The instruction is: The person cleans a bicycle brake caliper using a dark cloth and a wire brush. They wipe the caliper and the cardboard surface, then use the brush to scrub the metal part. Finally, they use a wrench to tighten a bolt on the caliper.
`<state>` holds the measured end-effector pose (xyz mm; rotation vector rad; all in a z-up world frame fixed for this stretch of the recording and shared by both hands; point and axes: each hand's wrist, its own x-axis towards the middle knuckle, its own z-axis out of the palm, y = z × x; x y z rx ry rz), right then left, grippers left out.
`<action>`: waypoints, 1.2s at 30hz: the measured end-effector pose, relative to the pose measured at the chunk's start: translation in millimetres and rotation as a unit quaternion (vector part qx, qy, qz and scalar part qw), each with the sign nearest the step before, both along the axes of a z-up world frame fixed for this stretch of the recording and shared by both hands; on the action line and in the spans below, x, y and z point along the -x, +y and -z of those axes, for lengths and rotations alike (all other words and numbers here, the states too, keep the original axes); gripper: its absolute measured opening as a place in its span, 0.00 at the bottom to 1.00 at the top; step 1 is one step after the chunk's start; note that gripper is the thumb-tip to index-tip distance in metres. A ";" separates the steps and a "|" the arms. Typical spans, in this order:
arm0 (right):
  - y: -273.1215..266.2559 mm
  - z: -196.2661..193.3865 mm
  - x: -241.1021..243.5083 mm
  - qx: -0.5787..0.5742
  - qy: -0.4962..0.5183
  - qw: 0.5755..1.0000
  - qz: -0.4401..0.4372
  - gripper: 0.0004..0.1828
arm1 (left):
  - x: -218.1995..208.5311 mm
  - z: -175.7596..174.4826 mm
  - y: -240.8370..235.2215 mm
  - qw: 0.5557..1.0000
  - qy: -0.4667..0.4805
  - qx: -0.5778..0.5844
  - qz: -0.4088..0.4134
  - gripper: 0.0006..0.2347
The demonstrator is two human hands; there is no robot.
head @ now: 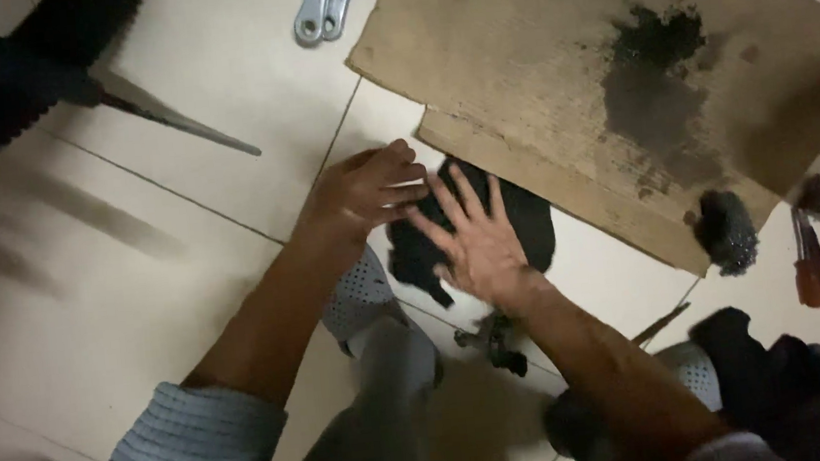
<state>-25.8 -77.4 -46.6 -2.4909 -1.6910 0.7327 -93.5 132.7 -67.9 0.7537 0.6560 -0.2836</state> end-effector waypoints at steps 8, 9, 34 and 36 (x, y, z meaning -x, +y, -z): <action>-56.8 33.5 14.6 -0.158 0.046 0.986 -0.020 0.56 | -11.9 -31.3 14.5 0.999 -0.010 -0.021 0.022 0.31; -68.7 38.7 14.6 -0.173 0.043 0.984 -0.013 0.56 | -12.9 -33.1 13.3 1.000 0.000 -0.012 0.010 0.29; -78.9 -76.2 17.4 -0.250 0.138 0.904 0.317 0.37 | -21.0 -104.8 -95.8 0.964 0.204 0.077 0.151 0.23; -85.5 -51.8 21.5 -0.274 0.038 0.939 0.206 0.22 | -16.9 -89.6 -95.9 0.951 0.244 -0.096 0.164 0.36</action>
